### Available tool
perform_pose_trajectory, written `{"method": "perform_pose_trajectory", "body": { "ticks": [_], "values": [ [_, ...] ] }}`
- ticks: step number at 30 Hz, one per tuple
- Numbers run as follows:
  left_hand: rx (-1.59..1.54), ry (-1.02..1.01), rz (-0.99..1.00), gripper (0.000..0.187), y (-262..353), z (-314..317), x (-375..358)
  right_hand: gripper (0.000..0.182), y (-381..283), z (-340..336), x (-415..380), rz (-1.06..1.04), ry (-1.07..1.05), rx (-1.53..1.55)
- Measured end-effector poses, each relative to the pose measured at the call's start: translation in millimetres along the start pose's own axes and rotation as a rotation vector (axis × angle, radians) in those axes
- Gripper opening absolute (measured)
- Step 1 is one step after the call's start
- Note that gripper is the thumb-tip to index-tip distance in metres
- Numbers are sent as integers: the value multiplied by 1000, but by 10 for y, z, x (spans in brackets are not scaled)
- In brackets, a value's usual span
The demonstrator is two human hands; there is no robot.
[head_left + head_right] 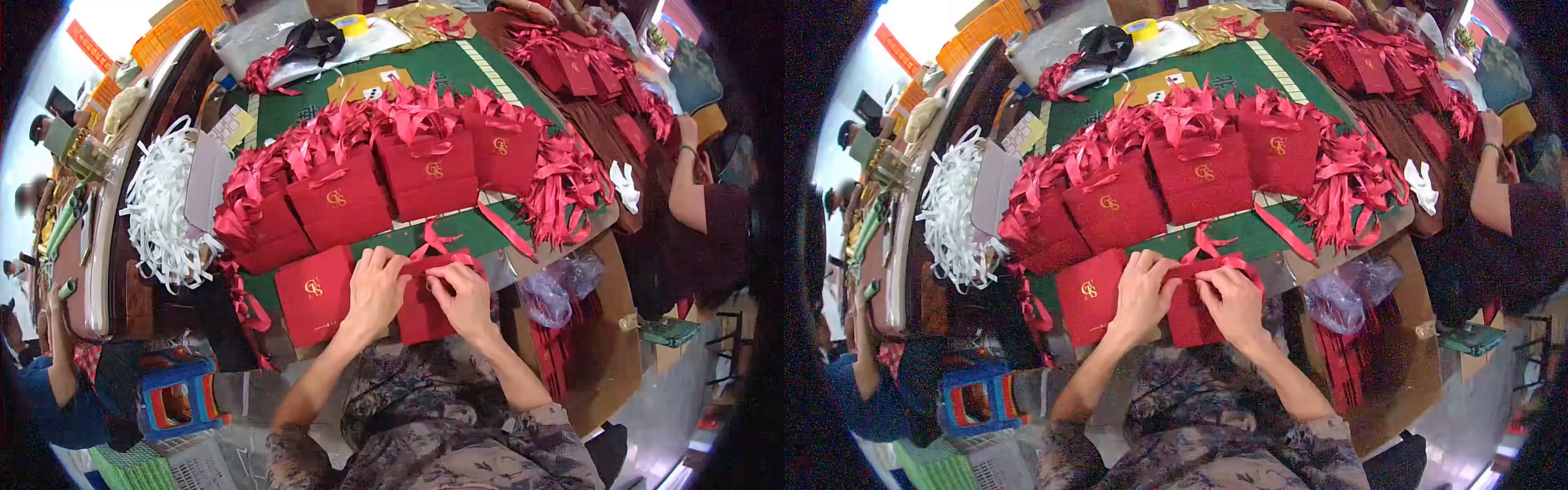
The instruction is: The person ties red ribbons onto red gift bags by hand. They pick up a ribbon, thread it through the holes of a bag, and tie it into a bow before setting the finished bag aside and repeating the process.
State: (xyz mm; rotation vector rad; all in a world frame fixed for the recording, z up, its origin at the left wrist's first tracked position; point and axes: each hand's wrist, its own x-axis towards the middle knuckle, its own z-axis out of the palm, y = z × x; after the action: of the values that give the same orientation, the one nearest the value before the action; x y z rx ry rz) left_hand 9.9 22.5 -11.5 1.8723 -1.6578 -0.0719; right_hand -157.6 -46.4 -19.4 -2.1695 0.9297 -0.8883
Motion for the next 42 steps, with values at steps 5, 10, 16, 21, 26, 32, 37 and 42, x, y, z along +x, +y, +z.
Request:
{"method": "perform_pose_trajectory", "body": {
  "ticks": [5,10,16,21,26,32,37,42],
  "values": [
    [-191,-87,-74,16,85,-98,34,12,-26,10,3,-17,39,-24],
    [-273,-107,-97,11,89,-102,34,12,-27,43,-3,-13,68,-4],
    [-314,-111,-139,10,113,-116,41,14,-9,97,-12,4,55,2],
    [-326,-118,-167,9,128,-111,27,14,-75,123,-14,-30,80,-42],
    [-342,-158,-225,8,122,-139,24,15,-117,150,-32,-36,79,-88],
    [-296,-134,-208,7,130,-113,8,18,-147,201,-48,-109,141,-188],
    [-401,-145,-300,9,96,-119,10,19,-80,218,-29,-179,127,-131],
    [-457,-184,-402,11,56,-150,21,17,-101,189,-36,-87,133,-22]
  ]
}}
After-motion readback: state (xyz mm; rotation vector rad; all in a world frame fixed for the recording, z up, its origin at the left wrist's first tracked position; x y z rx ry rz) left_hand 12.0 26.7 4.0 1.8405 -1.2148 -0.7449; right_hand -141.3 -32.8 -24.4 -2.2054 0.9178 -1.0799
